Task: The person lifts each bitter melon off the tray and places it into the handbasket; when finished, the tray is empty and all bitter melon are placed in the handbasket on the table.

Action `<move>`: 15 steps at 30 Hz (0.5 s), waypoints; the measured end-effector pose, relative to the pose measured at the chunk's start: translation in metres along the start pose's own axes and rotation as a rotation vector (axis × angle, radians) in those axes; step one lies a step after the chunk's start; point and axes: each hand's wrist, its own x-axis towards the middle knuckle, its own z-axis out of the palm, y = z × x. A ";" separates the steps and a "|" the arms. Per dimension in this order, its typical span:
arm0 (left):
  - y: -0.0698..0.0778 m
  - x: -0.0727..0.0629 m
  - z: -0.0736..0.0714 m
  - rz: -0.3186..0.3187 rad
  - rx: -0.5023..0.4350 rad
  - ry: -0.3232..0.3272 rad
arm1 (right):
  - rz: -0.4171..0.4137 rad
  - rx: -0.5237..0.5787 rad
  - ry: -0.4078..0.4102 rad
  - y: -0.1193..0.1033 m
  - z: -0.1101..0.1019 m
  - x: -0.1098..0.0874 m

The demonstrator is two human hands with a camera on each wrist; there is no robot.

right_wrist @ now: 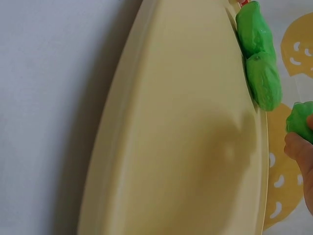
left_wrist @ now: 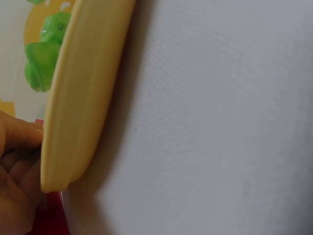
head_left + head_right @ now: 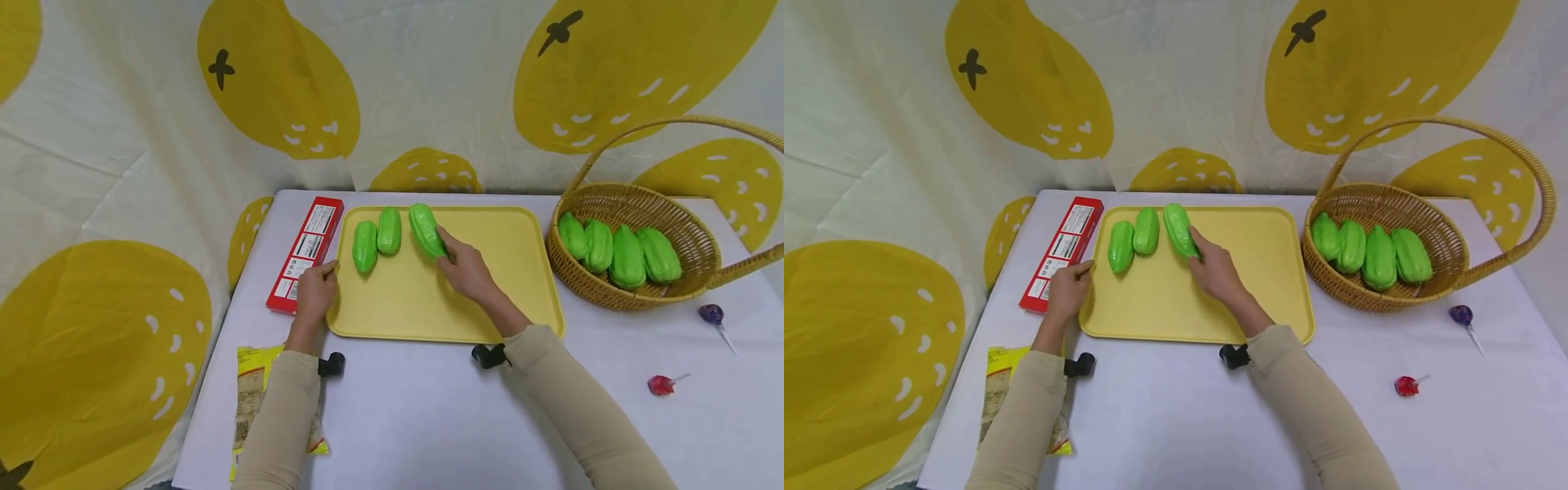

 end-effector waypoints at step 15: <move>0.001 0.000 0.000 0.000 -0.006 0.006 | -0.026 -0.006 0.049 0.005 -0.013 -0.011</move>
